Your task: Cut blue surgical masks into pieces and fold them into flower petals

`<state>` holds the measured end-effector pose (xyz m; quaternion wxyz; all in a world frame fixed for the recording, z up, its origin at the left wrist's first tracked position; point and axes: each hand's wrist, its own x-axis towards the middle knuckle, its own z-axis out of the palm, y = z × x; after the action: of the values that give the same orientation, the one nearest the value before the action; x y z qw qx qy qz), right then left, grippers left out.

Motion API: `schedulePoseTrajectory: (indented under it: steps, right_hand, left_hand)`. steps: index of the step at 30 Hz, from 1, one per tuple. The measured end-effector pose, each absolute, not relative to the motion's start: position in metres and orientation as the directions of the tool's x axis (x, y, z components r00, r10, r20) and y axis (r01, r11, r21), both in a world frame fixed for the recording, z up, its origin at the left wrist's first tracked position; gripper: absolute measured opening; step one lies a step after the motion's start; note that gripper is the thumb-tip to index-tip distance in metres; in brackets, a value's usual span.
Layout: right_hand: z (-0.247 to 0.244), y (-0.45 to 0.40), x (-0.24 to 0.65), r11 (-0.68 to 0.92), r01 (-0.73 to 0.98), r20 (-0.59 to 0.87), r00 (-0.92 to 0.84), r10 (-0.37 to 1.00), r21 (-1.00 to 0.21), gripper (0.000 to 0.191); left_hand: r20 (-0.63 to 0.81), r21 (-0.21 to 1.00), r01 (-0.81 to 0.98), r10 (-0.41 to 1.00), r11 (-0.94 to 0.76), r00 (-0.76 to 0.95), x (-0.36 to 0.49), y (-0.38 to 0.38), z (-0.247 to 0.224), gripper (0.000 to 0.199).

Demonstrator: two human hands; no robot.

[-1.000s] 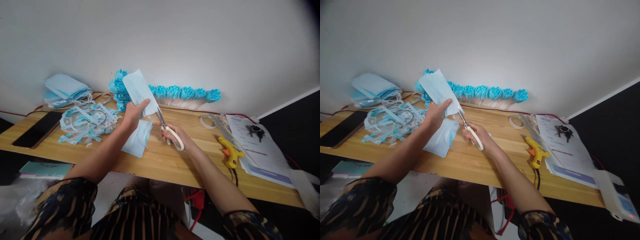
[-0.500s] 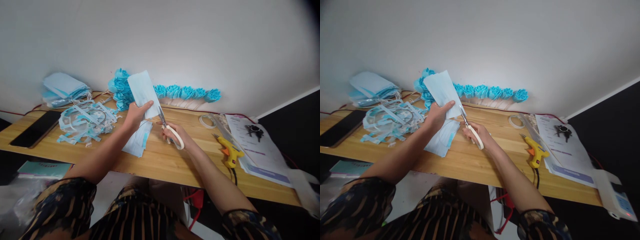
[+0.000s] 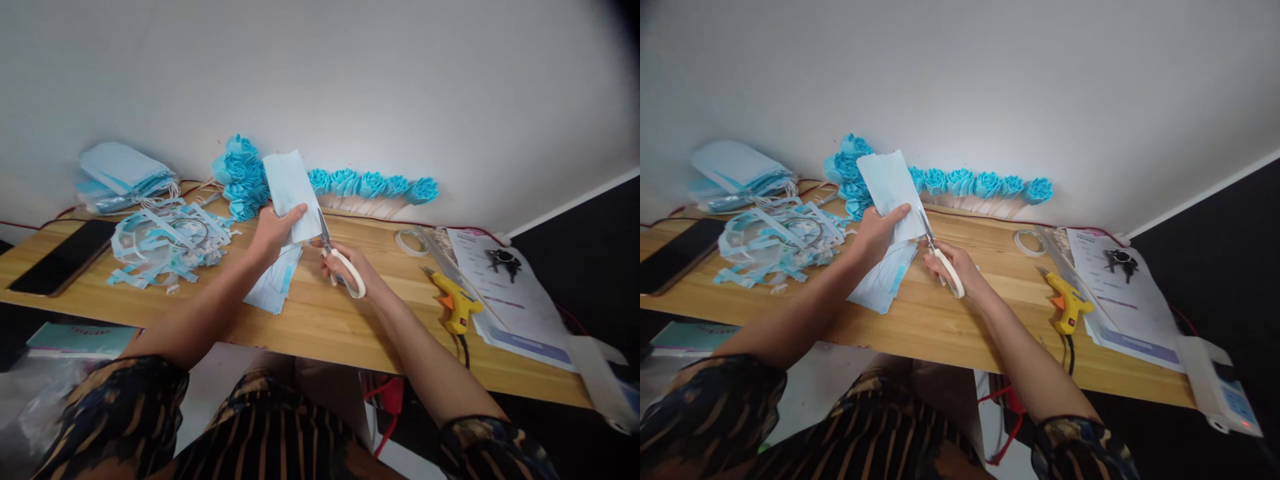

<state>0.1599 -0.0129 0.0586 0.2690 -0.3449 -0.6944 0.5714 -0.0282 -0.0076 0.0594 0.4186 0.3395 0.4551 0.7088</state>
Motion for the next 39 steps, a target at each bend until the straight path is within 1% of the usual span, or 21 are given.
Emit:
schedulePoseTrajectory:
  steps: [7, 14, 20, 29, 39]
  right_hand:
    - [0.0535, -0.0102, 0.1617, 0.133, 0.191, -0.019, -0.632, 0.775, -0.972, 0.065]
    - [0.0560, -0.0120, 0.1606, 0.131, 0.190, -0.015, -0.619, 0.786, -0.973, 0.069]
    - [0.0594, -0.0149, 0.1584, 0.089, 0.167, -0.030, -0.603, 0.797, -0.982, 0.065]
    - [0.0576, -0.0161, 0.1578, 0.076, 0.150, -0.026, -0.582, 0.813, -0.986, 0.058]
    - [0.0602, -0.0177, 0.1585, 0.058, 0.163, -0.046, -0.570, 0.820, -0.985, 0.055]
  left_hand:
    - [0.099, 0.921, -0.302, 0.899, -0.245, -0.427, -0.0270, -0.0071, 0.0586, 0.051]
    - [0.088, 0.922, -0.313, 0.909, -0.229, -0.406, -0.0258, -0.0098, 0.0606, 0.047]
    - [0.080, 0.934, -0.288, 0.908, -0.213, -0.411, -0.0264, -0.0098, 0.0605, 0.048]
    - [0.085, 0.928, -0.300, 0.911, -0.219, -0.405, -0.0270, -0.0088, 0.0590, 0.049]
    - [0.066, 0.929, -0.307, 0.909, -0.206, -0.411, -0.0276, -0.0087, 0.0596, 0.051]
